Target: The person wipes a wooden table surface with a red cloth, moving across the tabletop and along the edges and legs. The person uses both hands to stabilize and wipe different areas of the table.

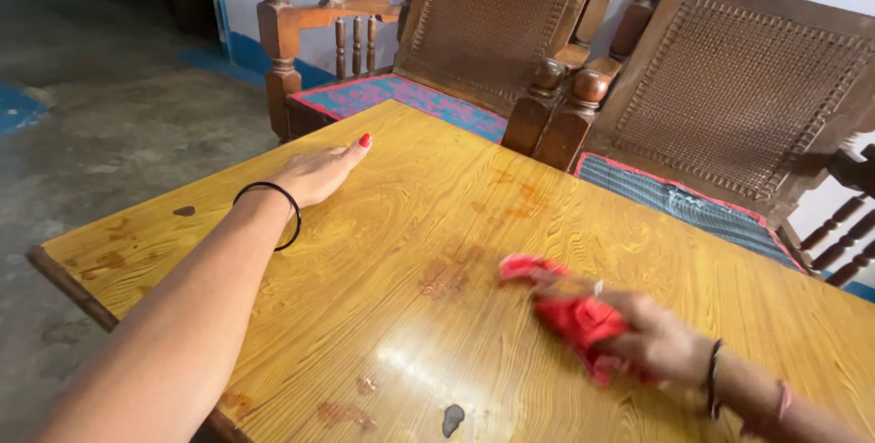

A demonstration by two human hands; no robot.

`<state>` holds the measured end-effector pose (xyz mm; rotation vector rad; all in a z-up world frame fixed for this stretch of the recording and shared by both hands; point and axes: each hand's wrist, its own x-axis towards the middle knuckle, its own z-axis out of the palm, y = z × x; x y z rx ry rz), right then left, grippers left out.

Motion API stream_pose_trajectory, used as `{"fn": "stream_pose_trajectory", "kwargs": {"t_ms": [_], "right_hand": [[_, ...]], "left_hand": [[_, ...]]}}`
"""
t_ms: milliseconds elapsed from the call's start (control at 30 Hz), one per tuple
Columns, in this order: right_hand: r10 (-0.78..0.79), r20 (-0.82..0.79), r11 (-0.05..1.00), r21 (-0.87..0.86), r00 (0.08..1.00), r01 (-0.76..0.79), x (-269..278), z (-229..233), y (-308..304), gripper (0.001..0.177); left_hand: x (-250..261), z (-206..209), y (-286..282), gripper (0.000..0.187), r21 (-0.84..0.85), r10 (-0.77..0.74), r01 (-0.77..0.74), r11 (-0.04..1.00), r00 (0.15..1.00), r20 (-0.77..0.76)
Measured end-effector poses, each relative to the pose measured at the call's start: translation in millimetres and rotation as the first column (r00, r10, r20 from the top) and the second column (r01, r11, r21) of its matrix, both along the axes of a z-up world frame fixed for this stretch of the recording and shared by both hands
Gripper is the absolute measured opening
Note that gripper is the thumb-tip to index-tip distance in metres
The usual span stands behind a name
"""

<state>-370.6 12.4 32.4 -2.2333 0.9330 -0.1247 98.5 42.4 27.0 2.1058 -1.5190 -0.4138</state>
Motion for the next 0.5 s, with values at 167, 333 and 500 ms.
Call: {"fn": "stream_pose_trajectory", "kwargs": {"t_ms": [167,333,500], "right_hand": [[-0.228,-0.109,0.880,-0.449,0.967,0.157,32.7,-27.1,-156.8,0.032],[-0.135,-0.059,0.965,-0.233,0.989,0.118,186.1,-29.4,-274.5,0.037],[-0.069,0.179,0.993,-0.085,0.981,0.085,386.3,-32.5,-290.9,0.018]], "left_hand": [[-3.8,1.7,-15.9,0.092,0.111,-0.080,0.061,0.992,0.981,0.179],[-6.8,8.7,-29.7,0.101,0.249,-0.051,0.015,0.968,0.989,0.139],[-2.1,14.9,-28.0,0.105,0.116,-0.002,-0.017,0.993,0.986,0.165]]}}
